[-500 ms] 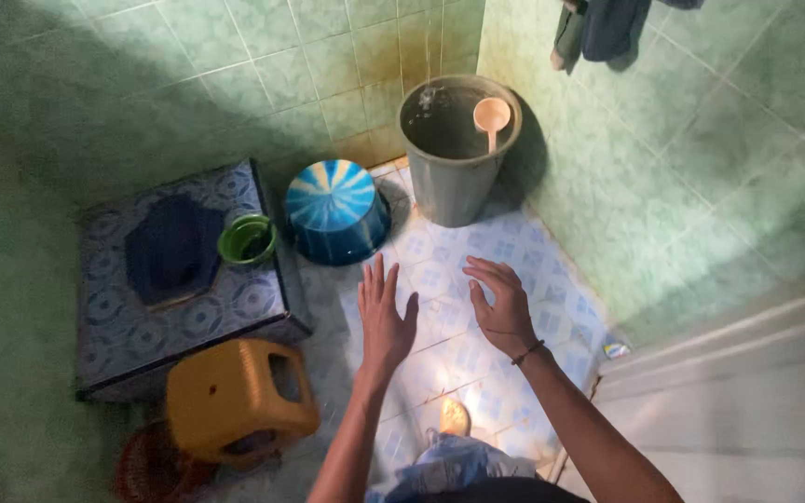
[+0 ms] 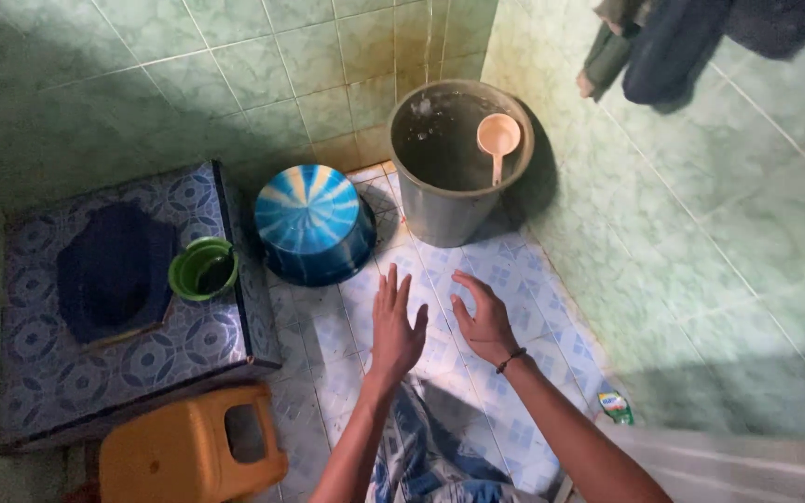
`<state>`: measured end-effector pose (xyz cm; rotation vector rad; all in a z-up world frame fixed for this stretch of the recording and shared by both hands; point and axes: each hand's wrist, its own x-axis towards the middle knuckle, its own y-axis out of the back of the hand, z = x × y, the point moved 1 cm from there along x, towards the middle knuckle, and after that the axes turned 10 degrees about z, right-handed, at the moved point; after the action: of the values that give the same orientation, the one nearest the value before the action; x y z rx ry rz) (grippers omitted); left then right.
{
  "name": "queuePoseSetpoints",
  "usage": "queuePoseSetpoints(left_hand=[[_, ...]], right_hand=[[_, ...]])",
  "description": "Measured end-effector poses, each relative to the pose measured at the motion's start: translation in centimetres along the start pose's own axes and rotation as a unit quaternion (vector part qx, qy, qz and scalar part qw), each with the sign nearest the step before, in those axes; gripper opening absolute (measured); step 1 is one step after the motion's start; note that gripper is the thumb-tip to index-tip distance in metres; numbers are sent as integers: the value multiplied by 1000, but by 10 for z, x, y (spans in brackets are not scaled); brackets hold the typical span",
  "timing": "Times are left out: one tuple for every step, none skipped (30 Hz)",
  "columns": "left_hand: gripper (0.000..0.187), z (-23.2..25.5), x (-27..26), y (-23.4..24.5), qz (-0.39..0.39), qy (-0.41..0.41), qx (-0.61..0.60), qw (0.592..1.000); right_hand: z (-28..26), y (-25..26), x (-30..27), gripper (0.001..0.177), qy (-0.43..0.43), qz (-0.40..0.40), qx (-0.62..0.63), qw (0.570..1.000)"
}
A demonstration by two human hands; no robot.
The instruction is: Cleaning the bathroom floor and arranging objects using water and a broom.
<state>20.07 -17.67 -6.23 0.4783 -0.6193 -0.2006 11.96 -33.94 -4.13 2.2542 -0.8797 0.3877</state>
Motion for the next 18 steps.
queuePoseSetpoints(left_hand=[[61,-8,13,-6,-1,2,1,1000],[61,-15,27,-14,-10,10,-9,1000],[62,-22,41,-22,-19,18,-19,999],[62,-33,57,-31,-21,18,-19,999],[61,-44,73,-40,-28,25,-27,999],[60,-54,89,-48,-37,35,-34,998],[60,-65,101,-57,-42,37,-33,998],[61,-78,120,-67,-51,40,-29,998],[61,-91,138,-77,-60,42,-24,997],[61,-103,158,-89,-62,38,-26,997],[61,-115,177,-101,-64,39,-24,997],[60,-127,185,-112,-66,49,-22,996],[60,-142,196,-124,-69,53,-22,996],[61,-154,209,-139,-90,57,-18,994],[61,-167,220,-153,-110,61,-15,992],[61,-179,229,-166,-110,66,-15,992],[60,-192,236,-179,-129,72,-3,989],[59,-205,244,-191,-147,77,9,986]], right_hand=[[11,-12,11,34,-1,-2,0,1000],[23,-23,23,35,4,0,-7,1000],[35,-35,35,35,8,2,-15,1000],[45,-46,51,35,6,3,-15,1000],[55,-57,68,34,12,-1,-23,1000],[64,-68,84,33,14,-6,-31,999],[75,-78,95,33,10,-6,-31,999],[86,-90,112,33,-20,-9,-20,1000],[96,-102,129,32,-50,-11,-8,999],[108,-116,148,32,-51,-6,-9,999],[122,-130,166,35,-100,-17,-2,995],[135,-142,174,39,-151,-36,4,988],[149,-159,181,39,-155,-39,3,987],[163,-173,189,37,-143,-37,-7,989],[178,-186,196,36,-132,-35,-17,991],[189,-197,204,36,-132,-39,-18,990],[200,-207,211,37,-120,-42,-24,992],[210,-219,218,38,-106,-44,-28,993]])
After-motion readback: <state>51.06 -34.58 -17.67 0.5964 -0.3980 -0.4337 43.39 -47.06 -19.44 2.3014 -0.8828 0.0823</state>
